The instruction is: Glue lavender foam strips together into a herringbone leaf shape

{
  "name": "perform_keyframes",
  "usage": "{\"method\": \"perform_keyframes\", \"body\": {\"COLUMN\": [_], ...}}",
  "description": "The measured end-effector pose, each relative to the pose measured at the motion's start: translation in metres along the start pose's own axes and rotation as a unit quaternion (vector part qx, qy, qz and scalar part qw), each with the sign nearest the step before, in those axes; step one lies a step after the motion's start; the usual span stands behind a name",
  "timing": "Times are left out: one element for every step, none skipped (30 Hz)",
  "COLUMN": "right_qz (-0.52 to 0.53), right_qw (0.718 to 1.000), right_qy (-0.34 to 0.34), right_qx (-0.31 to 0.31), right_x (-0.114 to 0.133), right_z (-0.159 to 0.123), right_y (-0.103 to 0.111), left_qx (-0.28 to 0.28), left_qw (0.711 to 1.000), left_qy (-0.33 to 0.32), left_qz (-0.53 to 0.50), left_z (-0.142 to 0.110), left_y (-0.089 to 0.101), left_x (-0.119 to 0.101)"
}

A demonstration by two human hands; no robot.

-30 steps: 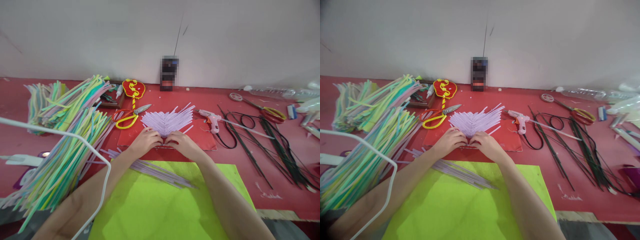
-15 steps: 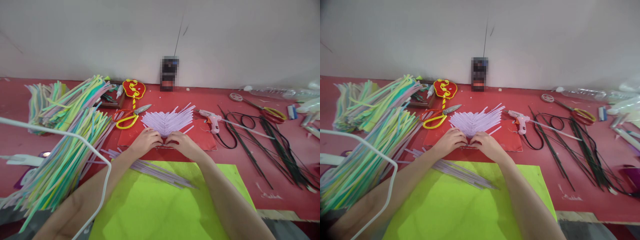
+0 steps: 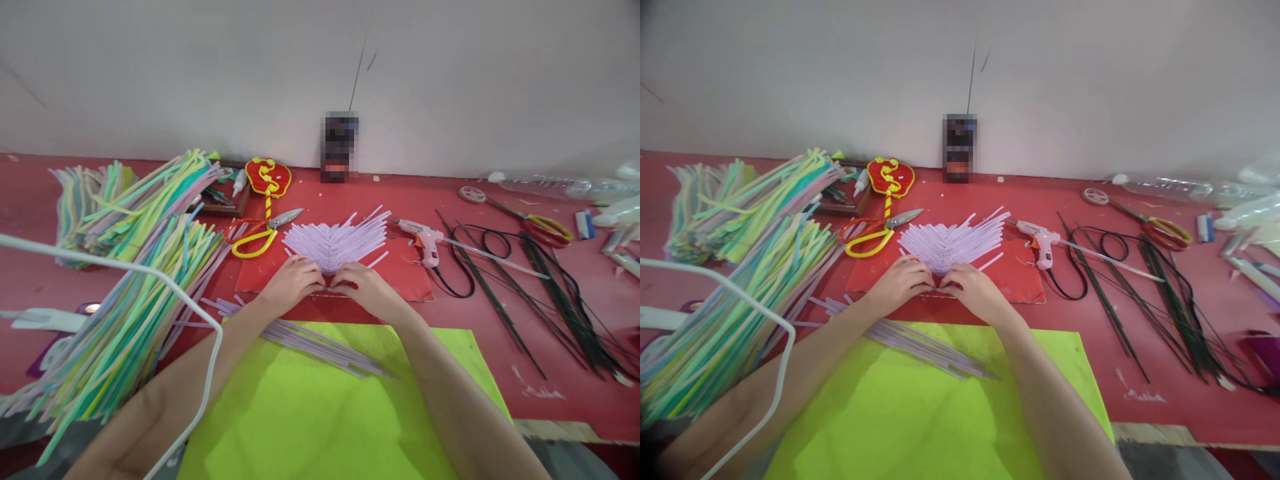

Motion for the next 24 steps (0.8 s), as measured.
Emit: {"method": "perform_keyframes", "body": {"right_qz": [-0.002,-0.003,-0.004,-0.004,-0.004,-0.004,-0.003,-0.002,-0.001,-0.001,0.000,0.000,0.000,-0.001,-0.002,-0.004,-0.005,-0.005,-0.004,-0.003,-0.003,-0.003,-0.005,-0.007], "right_qw": [1.000,1.000,1.000,1.000,1.000,1.000,1.000,0.999,0.999,0.999,1.000,1.000,0.999,0.999,0.999,0.999,0.999,0.999,0.999,0.999,0.999,0.999,0.999,0.999], "right_qy": [-0.001,-0.004,-0.007,-0.012,-0.018,-0.024,-0.029,-0.032,-0.033,-0.033,-0.032,-0.031,-0.032,-0.033,-0.036,-0.038,-0.039,-0.039,-0.039,-0.039,-0.039,-0.038,-0.037,-0.037], "right_qx": [-0.001,0.000,0.000,0.001,0.002,0.002,0.002,0.001,0.000,-0.001,-0.002,-0.004,-0.004,-0.004,-0.004,-0.003,-0.002,-0.002,-0.001,-0.002,-0.003,-0.004,-0.004,-0.005], "right_x": [0.0002,0.0002,0.0002,0.0002,0.0001,0.0000,0.0001,0.0003,0.0008,0.0014,0.0022,0.0029,0.0036,0.0041,0.0044,0.0045,0.0044,0.0042,0.0038,0.0033,0.0028,0.0023,0.0018,0.0015], "right_z": [-0.0001,-0.0002,-0.0003,-0.0004,-0.0005,-0.0006,-0.0007,-0.0007,-0.0007,-0.0006,-0.0005,-0.0004,-0.0003,-0.0002,-0.0001,-0.0001,-0.0001,-0.0001,-0.0002,-0.0002,-0.0003,-0.0004,-0.0004,-0.0005], "right_y": [0.0001,0.0001,0.0002,0.0003,0.0004,0.0006,0.0008,0.0010,0.0013,0.0016,0.0019,0.0022,0.0025,0.0027,0.0029,0.0029,0.0030,0.0029,0.0029,0.0028,0.0027,0.0027,0.0026,0.0025], "left_qx": [0.000,0.001,0.001,0.000,-0.002,-0.003,-0.005,-0.006,-0.007,-0.007,-0.007,-0.007,-0.007,-0.008,-0.008,-0.007,-0.007,-0.007,-0.007,-0.008,-0.008,-0.008,-0.006,-0.005], "left_qw": [1.000,1.000,1.000,1.000,1.000,1.000,1.000,1.000,1.000,1.000,1.000,1.000,1.000,1.000,1.000,1.000,1.000,1.000,1.000,1.000,1.000,1.000,1.000,1.000], "left_qy": [0.001,0.001,0.000,0.000,0.000,-0.001,-0.001,-0.001,0.000,0.000,0.000,0.000,-0.001,-0.002,-0.003,-0.003,-0.003,-0.002,-0.002,0.000,0.001,0.003,0.004,0.004], "left_qz": [0.003,0.007,0.012,0.016,0.020,0.024,0.026,0.028,0.029,0.029,0.028,0.028,0.027,0.026,0.025,0.025,0.025,0.025,0.025,0.023,0.021,0.020,0.019,0.019], "left_z": [0.0002,0.0003,0.0005,0.0006,0.0007,0.0007,0.0006,0.0005,0.0003,0.0002,0.0000,-0.0001,-0.0002,-0.0001,0.0000,0.0001,0.0002,0.0004,0.0004,0.0004,0.0004,0.0003,0.0002,0.0001], "left_y": [0.0006,0.0011,0.0015,0.0018,0.0019,0.0017,0.0014,0.0010,0.0005,-0.0001,-0.0005,-0.0009,-0.0011,-0.0012,-0.0012,-0.0011,-0.0010,-0.0009,-0.0008,-0.0006,-0.0006,-0.0006,-0.0006,-0.0007], "left_x": [-0.0009,-0.0018,-0.0025,-0.0031,-0.0035,-0.0037,-0.0037,-0.0035,-0.0031,-0.0026,-0.0022,-0.0019,-0.0017,-0.0016,-0.0016,-0.0017,-0.0019,-0.0020,-0.0022,-0.0022,-0.0022,-0.0022,-0.0022,-0.0022]}}
Point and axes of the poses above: each hand's wrist, its own z-axis towards the middle knuckle, its own y-axis out of the back of the hand, x = y × z, the point moved 3 cm from there along z, towards the middle knuckle, and after that the axes turned 3 degrees about z, right-handed, at the moved point
